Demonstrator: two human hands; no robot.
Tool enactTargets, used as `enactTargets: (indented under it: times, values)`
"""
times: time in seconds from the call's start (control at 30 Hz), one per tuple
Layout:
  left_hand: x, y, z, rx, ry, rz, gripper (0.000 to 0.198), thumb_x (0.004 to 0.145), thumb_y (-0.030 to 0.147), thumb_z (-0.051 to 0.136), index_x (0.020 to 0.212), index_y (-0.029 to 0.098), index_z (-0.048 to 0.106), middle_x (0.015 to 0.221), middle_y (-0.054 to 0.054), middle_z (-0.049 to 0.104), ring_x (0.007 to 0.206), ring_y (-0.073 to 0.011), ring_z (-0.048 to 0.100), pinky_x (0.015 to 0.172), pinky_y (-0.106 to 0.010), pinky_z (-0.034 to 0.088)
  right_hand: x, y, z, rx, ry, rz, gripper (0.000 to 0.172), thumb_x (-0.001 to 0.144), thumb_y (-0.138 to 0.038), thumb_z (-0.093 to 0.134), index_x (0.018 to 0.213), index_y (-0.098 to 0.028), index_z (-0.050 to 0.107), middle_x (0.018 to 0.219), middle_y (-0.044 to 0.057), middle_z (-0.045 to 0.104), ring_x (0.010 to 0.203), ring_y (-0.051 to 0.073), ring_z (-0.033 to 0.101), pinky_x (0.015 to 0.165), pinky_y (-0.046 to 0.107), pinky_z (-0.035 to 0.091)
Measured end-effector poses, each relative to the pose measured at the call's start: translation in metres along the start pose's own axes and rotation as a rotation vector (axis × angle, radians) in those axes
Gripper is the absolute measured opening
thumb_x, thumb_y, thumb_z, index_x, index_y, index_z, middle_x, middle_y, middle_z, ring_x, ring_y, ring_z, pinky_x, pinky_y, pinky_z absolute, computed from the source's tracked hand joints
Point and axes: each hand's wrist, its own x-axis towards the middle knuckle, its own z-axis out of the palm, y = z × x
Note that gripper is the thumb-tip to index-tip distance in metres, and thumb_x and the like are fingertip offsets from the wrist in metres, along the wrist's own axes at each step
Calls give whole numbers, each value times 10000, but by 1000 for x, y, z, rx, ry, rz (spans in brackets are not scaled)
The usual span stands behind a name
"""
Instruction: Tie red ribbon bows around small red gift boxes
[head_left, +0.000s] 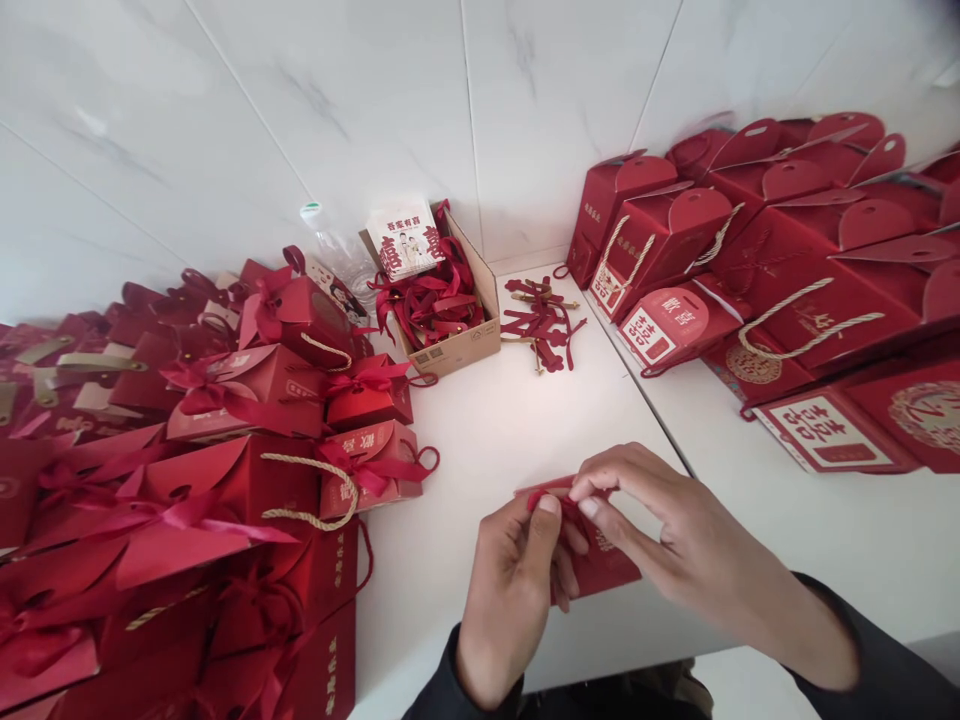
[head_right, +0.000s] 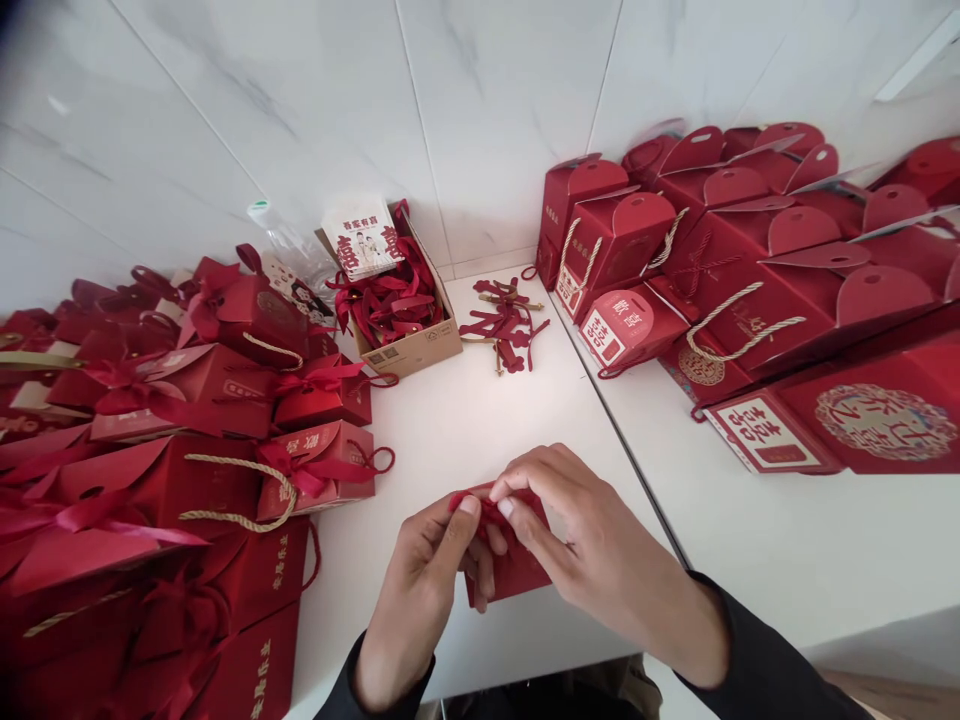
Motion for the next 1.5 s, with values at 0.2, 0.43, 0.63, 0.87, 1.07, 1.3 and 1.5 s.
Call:
enactTargets:
  times: [0.2,0.43,0.63,0.87,1.07,1.3,1.5]
  values:
    - [2,-1,-2,-100,2,-1,525,872,656,689,928,134,682,695,-22,681,441,-75,532,408,-184,413,-5,2,6,75,-41,41,139,1069,-337,509,1036,-328,644,1115,-11,707,1127,174,662,939,313,525]
    - [0,-1,-1,-80,18,4,547,843,678,716,843,134,669,472,33,561,396,-76,489,431,-185,403,-10,5,11,71,-61,198,225,1040,-459,520,1146,-307,648,1064,20,748,872,178,736,753,312,602]
    - [0,-3,0,-52,47,-6,591,853,706,677,851,115,709,484,26,549,385,-70,457,412,-191,372,-9,7,12,23,-8,187,251,999,-499,576,1112,-302,682,966,26,767,794,190,753,559,250,601]
    - [-6,4,-2,-23,50,-2,581,838,684,698,827,103,722,627,-3,598,421,-55,458,401,-195,356,-12,1,15,39,52,121,206,1021,-453,559,940,-290,655,853,8,717,640,153,677,411,205,492]
    - [-7,3,-9,-63,48,-16,553,851,627,707,963,88,758,607,-3,614,457,-80,497,433,-204,401,-13,-6,21,22,100,63,145,1036,-400,552,976,-297,634,919,11,708,749,173,695,611,256,582]
    - [-6,0,-14,-123,32,-18,507,845,601,735,961,108,745,558,18,592,475,-102,519,462,-219,436,-11,0,21,9,41,-107,93,1030,-259,578,1064,-318,641,1098,38,698,1064,208,700,866,323,597]
    - [-8,-2,-14,-127,56,-4,451,906,549,690,978,107,750,551,13,590,472,-106,524,484,-228,432,-12,1,22,1,43,-111,99,1023,-252,578,1053,-310,653,1127,53,701,1124,217,696,908,331,604]
